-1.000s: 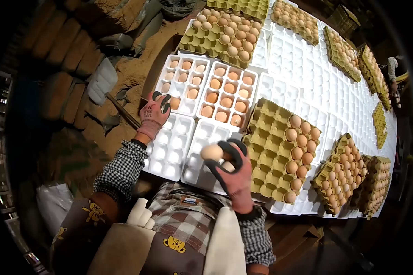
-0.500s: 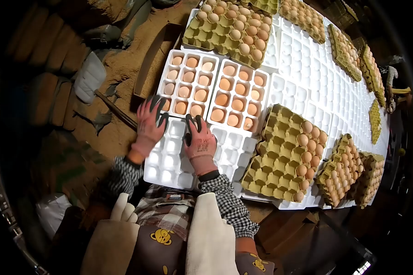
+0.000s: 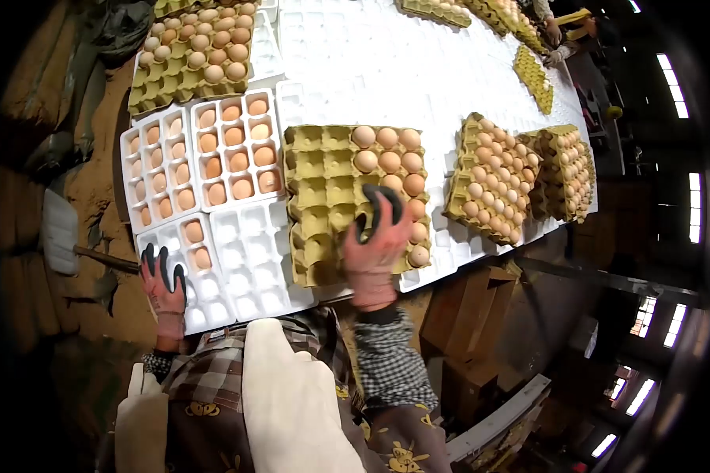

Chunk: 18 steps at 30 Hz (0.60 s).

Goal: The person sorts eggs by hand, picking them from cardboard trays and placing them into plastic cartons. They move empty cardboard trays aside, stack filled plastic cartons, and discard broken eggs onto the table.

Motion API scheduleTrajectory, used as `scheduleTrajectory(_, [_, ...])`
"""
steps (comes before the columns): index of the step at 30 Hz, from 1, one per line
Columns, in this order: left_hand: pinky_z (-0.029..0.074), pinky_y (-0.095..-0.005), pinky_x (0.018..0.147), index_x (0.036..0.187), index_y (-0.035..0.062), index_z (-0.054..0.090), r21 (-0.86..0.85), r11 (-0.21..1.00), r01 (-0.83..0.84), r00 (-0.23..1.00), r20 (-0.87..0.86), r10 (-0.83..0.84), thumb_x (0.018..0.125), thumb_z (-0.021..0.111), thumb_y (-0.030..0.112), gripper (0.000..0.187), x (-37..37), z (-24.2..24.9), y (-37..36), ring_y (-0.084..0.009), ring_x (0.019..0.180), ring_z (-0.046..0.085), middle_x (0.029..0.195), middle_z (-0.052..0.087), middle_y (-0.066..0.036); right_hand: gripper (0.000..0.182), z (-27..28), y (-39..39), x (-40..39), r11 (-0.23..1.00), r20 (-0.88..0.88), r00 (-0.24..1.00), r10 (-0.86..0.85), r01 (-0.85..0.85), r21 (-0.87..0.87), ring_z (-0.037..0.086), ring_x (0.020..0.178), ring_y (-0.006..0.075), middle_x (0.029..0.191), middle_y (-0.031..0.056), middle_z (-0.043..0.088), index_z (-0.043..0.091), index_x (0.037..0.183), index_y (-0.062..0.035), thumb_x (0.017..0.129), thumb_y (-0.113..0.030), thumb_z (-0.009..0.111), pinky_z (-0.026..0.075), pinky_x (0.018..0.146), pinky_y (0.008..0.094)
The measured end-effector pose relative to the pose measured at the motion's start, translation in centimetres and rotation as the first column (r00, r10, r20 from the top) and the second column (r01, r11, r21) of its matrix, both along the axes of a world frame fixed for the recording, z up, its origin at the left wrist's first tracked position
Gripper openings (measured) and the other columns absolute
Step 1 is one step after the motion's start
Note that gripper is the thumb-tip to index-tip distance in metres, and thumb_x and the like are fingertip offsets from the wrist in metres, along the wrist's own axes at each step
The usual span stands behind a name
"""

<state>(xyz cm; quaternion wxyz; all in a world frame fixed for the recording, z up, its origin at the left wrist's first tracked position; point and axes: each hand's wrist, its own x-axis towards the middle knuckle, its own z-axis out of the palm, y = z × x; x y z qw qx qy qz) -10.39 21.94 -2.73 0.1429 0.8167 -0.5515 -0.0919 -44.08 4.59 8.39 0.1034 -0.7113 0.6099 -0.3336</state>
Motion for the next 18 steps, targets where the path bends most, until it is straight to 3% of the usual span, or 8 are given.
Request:
scheduleTrajectory(2, [0.043, -0.0407, 0.104, 0.131, -0.0004, 0.053, -0.249, 0.964, -0.092, 0.987, -0.152, 0.055, 0.079, 0.067, 0.003, 0.054, -3.4, 2.7, -3.2, -0.0342, 0.126, 0.051, 0.142, 0.047, -0.017, 0.055, -0.5, -3.0, -6.0, 0.960, -0.573, 0.792, 0.213, -0.060, 0.273, 0.052, 0.113, 0.0328, 0.123, 0.0126, 0.055, 0.061, 0.123, -0.0203, 0.071, -0.006, 0.070, 0.042, 0.097, 0.0421])
scheduleTrajectory(4, [0.050, -0.0371, 0.094, 0.121, 0.0014, 0.062, -0.299, 0.944, -0.141, 0.762, -0.642, -0.090, 0.077, 0.067, -0.002, 0.044, -7.0, 4.8, -7.8, -0.0334, 0.110, 0.062, 0.129, 0.058, -0.016, 0.053, -1.3, -3.9, -7.8, 0.904, -0.642, 0.660, 0.389, -0.141, 0.402, 0.052, 0.114, 0.0317, 0.124, 0.0106, 0.055, 0.062, 0.123, -0.0201, 0.072, -0.006, 0.069, 0.043, 0.096, 0.0412])
scheduleTrajectory(6, [0.052, -0.0376, 0.089, 0.116, 0.0035, 0.064, -0.480, 0.869, 0.121, 0.819, -0.447, -0.361, 0.076, 0.069, 0.000, 0.041, -12.3, 6.0, -13.4, -0.0344, 0.104, 0.063, 0.116, 0.063, -0.016, 0.051, -0.7, -4.9, -10.4, 0.876, -0.616, 0.634, 0.467, -0.237, 0.420, 0.055, 0.109, 0.0326, 0.118, 0.0120, 0.058, 0.062, 0.123, -0.0207, 0.074, -0.007, 0.068, 0.046, 0.093, 0.0427])
scheduleTrajectory(8, [0.048, -0.0393, 0.095, 0.117, 0.0083, 0.065, -0.490, 0.800, 0.346, 0.717, -0.412, -0.562, 0.073, 0.074, 0.012, 0.045, -17.9, 7.9, -18.9, -0.0336, 0.110, 0.059, 0.119, 0.061, -0.015, 0.044, -0.7, -5.3, -13.4, 0.865, 0.061, 0.936, 0.347, -0.345, 0.363, 0.061, 0.101, 0.0272, 0.109, 0.0107, 0.062, 0.063, 0.122, -0.0142, 0.079, -0.009, 0.067, 0.050, 0.089, 0.0387])
scheduleTrajectory(10, [0.045, -0.0415, 0.101, 0.119, 0.0084, 0.063, -0.378, 0.732, 0.567, 0.791, 0.003, -0.612, 0.071, 0.074, 0.010, 0.049, -23.5, 8.3, -24.0, -0.0355, 0.119, 0.052, 0.127, 0.056, -0.017, 0.026, 0.1, -6.0, -14.7, 0.774, 0.821, 0.532, -0.207, -0.424, 0.470, 0.061, 0.096, 0.0137, 0.104, 0.0062, 0.065, 0.066, 0.108, 0.0017, 0.089, -0.016, 0.065, 0.050, 0.085, 0.0285])
scheduleTrajectory(14, [0.046, -0.0451, 0.097, 0.121, 0.0094, 0.058, -0.374, 0.802, 0.465, 0.780, -0.254, -0.571, 0.077, 0.074, 0.015, 0.047, -23.7, 6.0, -26.8, -0.0295, 0.115, 0.054, 0.120, 0.056, -0.013, 0.029, -1.5, -8.9, -14.6, 0.732, 0.633, 0.768, 0.092, -0.483, 0.480, 0.060, 0.090, 0.0117, 0.099, 0.0070, 0.067, 0.067, 0.102, -0.0019, 0.078, -0.016, 0.076, 0.049, 0.078, 0.0253])
scheduleTrajectory(17, [0.052, -0.0299, 0.084, 0.117, -0.0005, 0.057, -0.252, 0.967, -0.020, 0.070, -0.966, -0.250, 0.086, 0.069, 0.011, 0.035, -21.5, 6.7, -27.2, -0.0152, 0.102, 0.059, 0.113, 0.057, -0.007, 0.034, 0.8, -10.1, -11.2, 0.869, -0.353, 0.799, 0.487, -0.485, 0.100, 0.062, 0.089, 0.0125, 0.094, 0.0079, 0.068, 0.067, 0.106, -0.0034, 0.075, -0.015, 0.076, 0.051, 0.077, 0.0267])
scheduleTrajectory(18, [0.052, -0.0336, 0.086, 0.122, 0.0035, 0.056, -0.367, 0.925, 0.094, 0.458, -0.809, -0.368, 0.084, 0.071, 0.016, 0.043, -21.8, 7.0, -27.8, -0.0196, 0.103, 0.061, 0.114, 0.058, -0.009, 0.035, 0.3, -10.5, -11.0, 0.852, -0.420, 0.742, 0.522, -0.473, 0.223, 0.064, 0.090, 0.0159, 0.097, 0.0092, 0.068, 0.066, 0.108, -0.0046, 0.076, -0.016, 0.075, 0.052, 0.078, 0.0287])
